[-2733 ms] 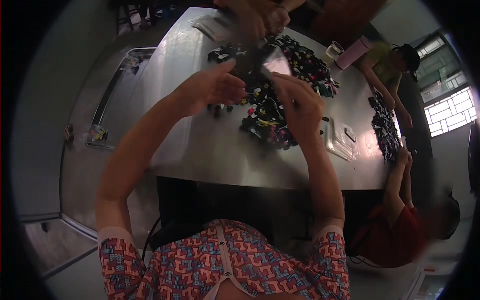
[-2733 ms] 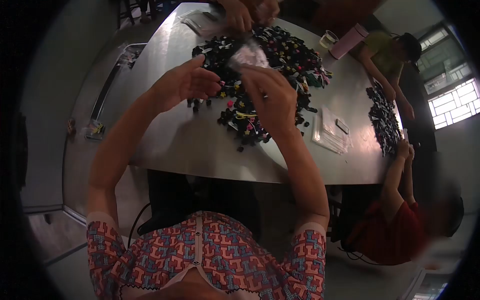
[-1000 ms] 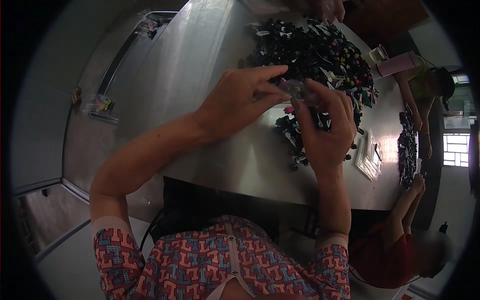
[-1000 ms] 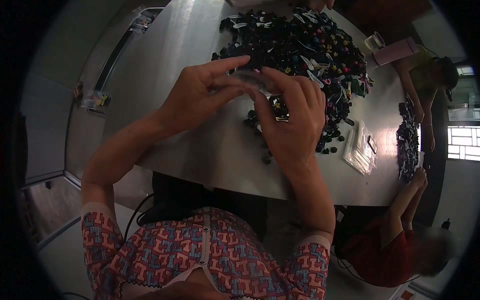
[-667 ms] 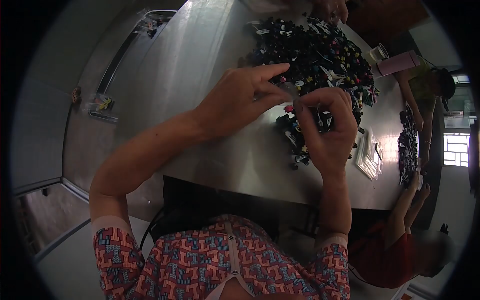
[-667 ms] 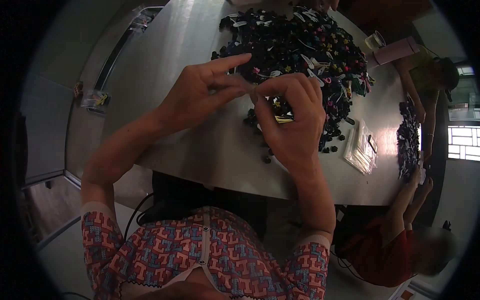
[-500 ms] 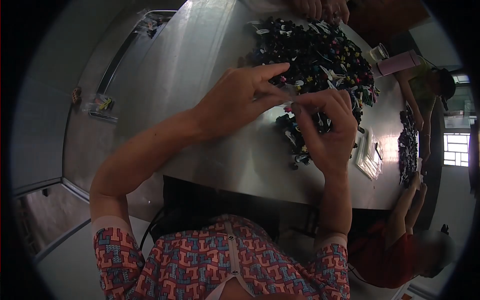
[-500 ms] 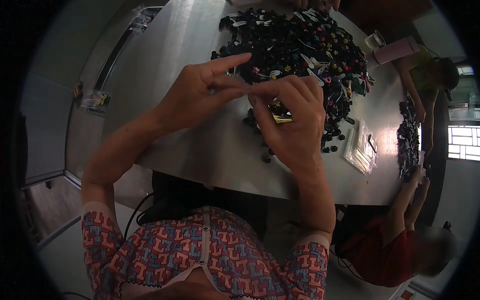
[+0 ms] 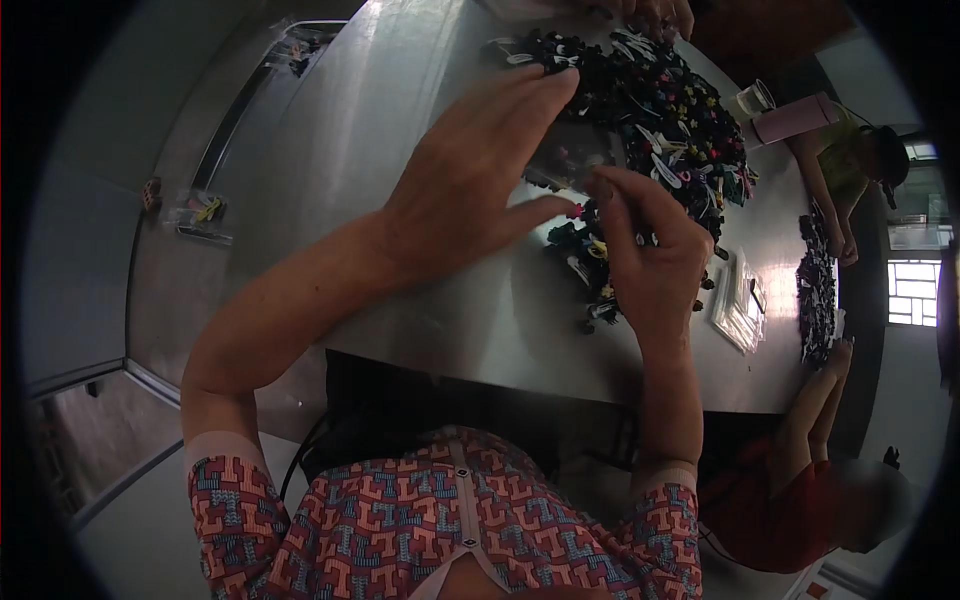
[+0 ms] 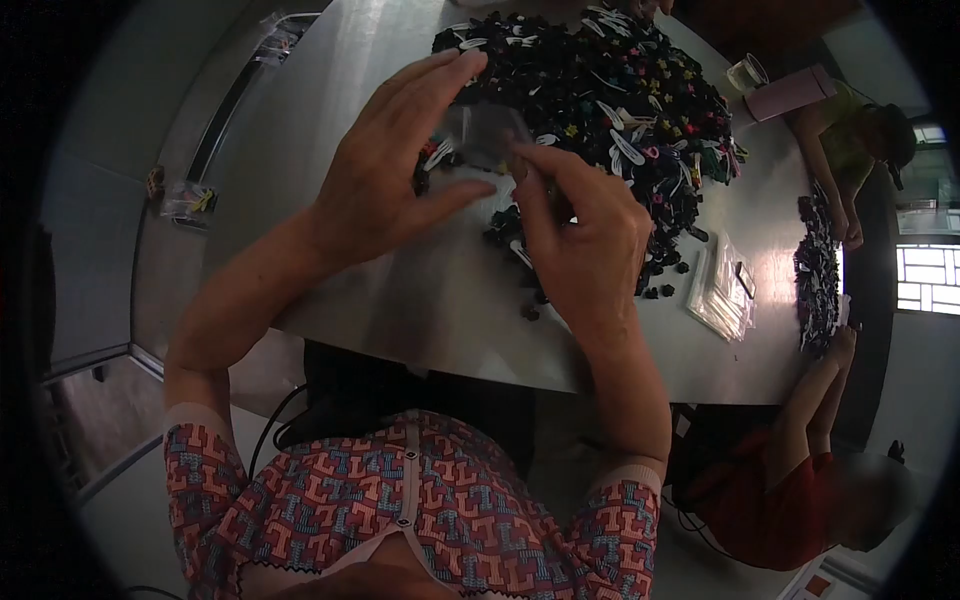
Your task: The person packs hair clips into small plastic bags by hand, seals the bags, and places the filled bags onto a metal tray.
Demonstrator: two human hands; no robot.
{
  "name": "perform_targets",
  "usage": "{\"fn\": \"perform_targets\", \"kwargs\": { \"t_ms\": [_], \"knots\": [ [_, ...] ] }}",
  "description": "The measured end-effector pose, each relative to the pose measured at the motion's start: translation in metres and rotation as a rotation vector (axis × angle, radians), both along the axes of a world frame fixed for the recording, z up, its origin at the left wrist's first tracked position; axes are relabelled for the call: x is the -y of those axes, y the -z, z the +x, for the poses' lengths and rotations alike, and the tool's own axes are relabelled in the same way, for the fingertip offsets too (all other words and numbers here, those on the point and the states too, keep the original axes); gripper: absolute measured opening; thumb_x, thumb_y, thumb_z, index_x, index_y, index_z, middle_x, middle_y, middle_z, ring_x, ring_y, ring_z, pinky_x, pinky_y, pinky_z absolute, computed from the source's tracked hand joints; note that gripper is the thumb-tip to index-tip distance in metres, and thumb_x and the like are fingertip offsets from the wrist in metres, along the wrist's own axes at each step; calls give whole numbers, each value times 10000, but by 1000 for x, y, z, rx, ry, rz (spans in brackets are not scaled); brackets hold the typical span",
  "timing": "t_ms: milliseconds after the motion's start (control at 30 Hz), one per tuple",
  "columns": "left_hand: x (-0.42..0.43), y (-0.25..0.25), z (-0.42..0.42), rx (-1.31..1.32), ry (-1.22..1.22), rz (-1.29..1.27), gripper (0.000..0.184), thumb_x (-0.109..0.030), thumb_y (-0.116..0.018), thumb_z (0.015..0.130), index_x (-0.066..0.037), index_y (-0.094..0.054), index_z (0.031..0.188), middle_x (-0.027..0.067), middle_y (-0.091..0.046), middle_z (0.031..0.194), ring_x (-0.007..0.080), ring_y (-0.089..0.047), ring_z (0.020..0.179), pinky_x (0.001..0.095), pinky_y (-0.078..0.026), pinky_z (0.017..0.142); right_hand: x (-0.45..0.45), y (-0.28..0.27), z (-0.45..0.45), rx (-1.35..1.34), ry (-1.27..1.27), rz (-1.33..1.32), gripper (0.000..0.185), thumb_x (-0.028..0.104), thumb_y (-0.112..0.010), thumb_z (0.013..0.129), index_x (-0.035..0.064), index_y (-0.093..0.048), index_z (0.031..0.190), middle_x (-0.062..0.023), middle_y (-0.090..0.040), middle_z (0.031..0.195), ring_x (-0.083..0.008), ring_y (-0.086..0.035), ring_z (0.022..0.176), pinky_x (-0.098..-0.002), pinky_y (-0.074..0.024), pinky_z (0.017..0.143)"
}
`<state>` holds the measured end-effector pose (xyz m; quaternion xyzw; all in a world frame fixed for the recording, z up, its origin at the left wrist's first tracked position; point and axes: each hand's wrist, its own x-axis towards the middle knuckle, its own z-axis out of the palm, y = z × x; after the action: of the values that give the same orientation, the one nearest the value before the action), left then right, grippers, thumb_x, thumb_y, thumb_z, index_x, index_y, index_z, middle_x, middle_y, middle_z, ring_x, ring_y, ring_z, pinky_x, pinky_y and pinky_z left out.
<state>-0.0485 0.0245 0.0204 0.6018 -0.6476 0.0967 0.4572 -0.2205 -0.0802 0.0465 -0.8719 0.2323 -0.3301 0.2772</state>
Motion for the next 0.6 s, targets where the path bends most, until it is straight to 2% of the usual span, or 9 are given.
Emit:
{"fn": "perform_targets", "kwargs": {
  "t_ms": [33,100,233,300,333,400,433,500,600],
  "knots": [
    [0,-3,-4,109,-75,-54,827,-185,-777,752,35,-376,1440,175,-556,1333,362,-484,1295,445,-379,1080,-3,4,3,1,2,-1,145,34,-656,911,20,-722,1040,-66,-736,915,-79,-584,659,-232,-488,627],
    [1,-2,-14,161,-113,-45,833,-179,-778,737,43,-374,1431,173,-558,1318,378,-485,1274,462,-370,1076,-9,9,8,221,-125,306,174,57,-681,873,24,-723,1038,-71,-738,842,-97,-602,588,-263,-468,543],
    [8,12,-7,169,-128,-24,837,-113,-760,711,35,-358,1430,162,-589,1217,370,-530,1172,481,-386,1026,-15,-10,4,46,-188,500,221,46,-651,885,13,-700,1098,-86,-744,933,-80,-599,616,-268,-482,562],
    [5,16,1,108,-33,16,818,-76,-740,715,20,-360,1433,156,-595,1182,357,-539,1147,469,-394,1011,-6,-16,-2,-20,-451,362,300,13,-645,833,28,-686,1130,-86,-723,1033,-127,-614,695,-280,-490,636],
    [4,17,3,42,64,57,803,-39,-720,719,5,-362,1436,150,-601,1147,344,-548,1122,458,-403,995,-1,-17,-1,-20,-449,363,300,13,-645,833,28,-686,1130,-86,-723,1033,-127,-614,695,-280,-490,636],
    [5,20,5,-70,133,103,796,-20,-710,722,-13,-367,1440,145,-602,1127,341,-551,1116,453,-404,995,11,-17,4,-80,-491,-378,337,13,-659,764,48,-681,1098,-62,-694,1094,-194,-613,813,-305,-483,729],
    [6,20,6,-180,200,149,792,-2,-699,724,-31,-371,1444,140,-604,1108,337,-553,1110,448,-406,995,12,-15,5,-80,-489,-377,337,13,-659,764,48,-681,1098,-62,-694,1094,-194,-613,813,-305,-483,729],
    [6,20,7,-214,253,178,782,-1,-695,733,-39,-372,1445,144,-605,1128,341,-554,1110,445,-405,999,11,-6,5,-105,-456,-559,285,-33,-697,749,52,-689,1021,-89,-708,1032,-264,-606,783,-325,-488,728],
    [4,13,11,-179,295,229,780,-6,-696,744,-48,-367,1450,157,-603,1174,344,-552,1126,442,-401,1016,10,0,3,-206,-392,-574,259,-18,-736,740,60,-688,982,-91,-712,1013,-256,-636,792,-340,-509,726]
  ]
}}
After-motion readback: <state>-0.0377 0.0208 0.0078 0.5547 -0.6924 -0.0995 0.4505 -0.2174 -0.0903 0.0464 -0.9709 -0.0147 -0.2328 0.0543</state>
